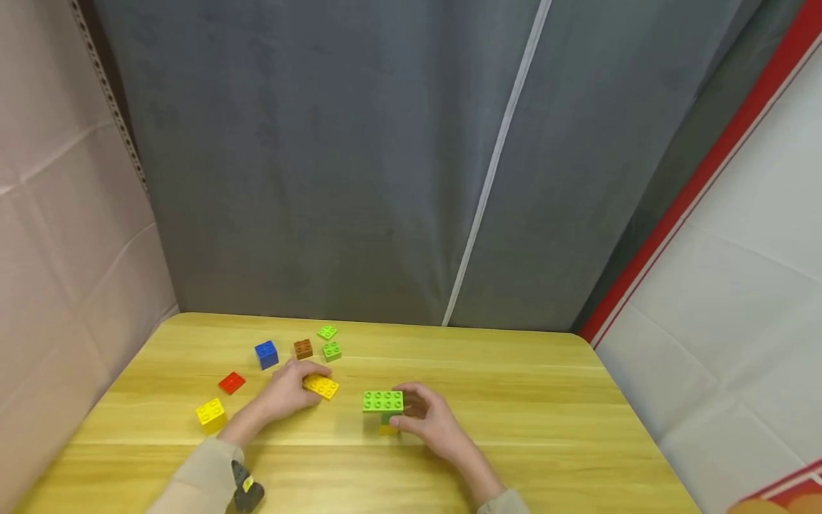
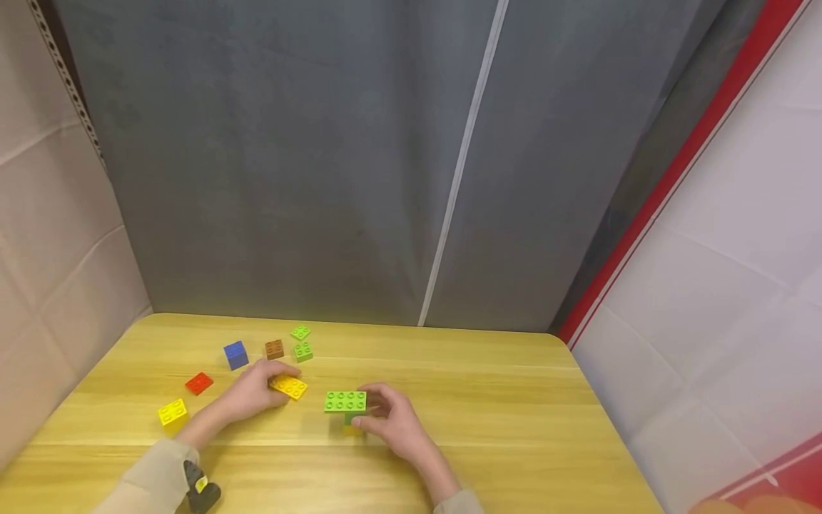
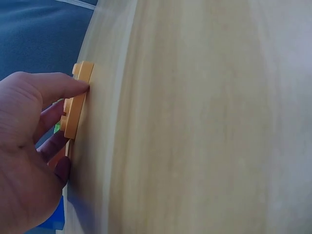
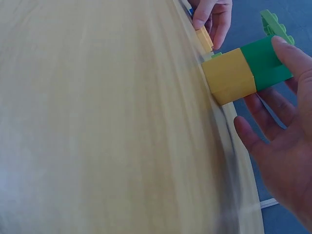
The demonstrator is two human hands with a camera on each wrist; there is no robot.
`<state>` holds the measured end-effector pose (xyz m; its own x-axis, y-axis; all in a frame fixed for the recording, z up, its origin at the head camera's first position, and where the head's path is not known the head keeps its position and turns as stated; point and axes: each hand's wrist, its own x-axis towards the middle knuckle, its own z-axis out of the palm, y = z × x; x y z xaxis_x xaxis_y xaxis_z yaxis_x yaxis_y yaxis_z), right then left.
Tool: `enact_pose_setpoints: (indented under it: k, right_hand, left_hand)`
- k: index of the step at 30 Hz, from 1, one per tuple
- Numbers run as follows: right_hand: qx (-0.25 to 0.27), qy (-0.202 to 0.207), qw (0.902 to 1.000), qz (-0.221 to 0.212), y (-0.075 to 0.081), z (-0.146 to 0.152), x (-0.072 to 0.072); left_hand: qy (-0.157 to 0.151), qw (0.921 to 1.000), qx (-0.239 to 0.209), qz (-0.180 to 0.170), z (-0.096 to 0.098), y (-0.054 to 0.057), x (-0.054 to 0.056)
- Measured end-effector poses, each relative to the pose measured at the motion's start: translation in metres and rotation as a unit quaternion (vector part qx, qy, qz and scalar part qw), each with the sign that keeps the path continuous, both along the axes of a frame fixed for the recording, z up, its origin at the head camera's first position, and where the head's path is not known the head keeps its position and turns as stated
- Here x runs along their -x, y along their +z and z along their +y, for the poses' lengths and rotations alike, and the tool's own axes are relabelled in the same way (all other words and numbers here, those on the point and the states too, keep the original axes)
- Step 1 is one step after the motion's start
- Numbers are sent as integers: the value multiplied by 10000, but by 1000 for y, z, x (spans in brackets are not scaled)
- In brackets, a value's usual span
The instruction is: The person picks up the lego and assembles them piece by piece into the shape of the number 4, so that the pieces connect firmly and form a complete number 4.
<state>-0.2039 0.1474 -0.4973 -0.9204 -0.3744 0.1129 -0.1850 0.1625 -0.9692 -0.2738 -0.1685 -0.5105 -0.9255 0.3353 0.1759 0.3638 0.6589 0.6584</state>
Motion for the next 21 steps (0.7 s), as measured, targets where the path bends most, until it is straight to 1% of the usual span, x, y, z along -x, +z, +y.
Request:
enact_pose_setpoints:
  k: [3,5,9,15,18,21]
  right_hand:
    - [-4,5,10000,75,1,1,0]
    - [20,9,9999,116,1,1,0]
    - [76,-33,9999,120,2,1,-1]
    - [82,-329,9994,116,3,-3,-2]
    - [94,-385,9992,87,3,-4,-3]
    - [99,-398,9992,34,4,-5,-3]
  left_hand:
    - [24,10000,52,-11,2,-1,-3]
    - [-49,9999,95,66,3,-1,-5]
    - [-97,9998,118,151,5,-2,-10]
    - [-126,9997,57,208,7,-4,-14]
    - [-94,9998,-104,127,6,-4,-15]
    - [-119,9993,-361,-66,4,-2,-17]
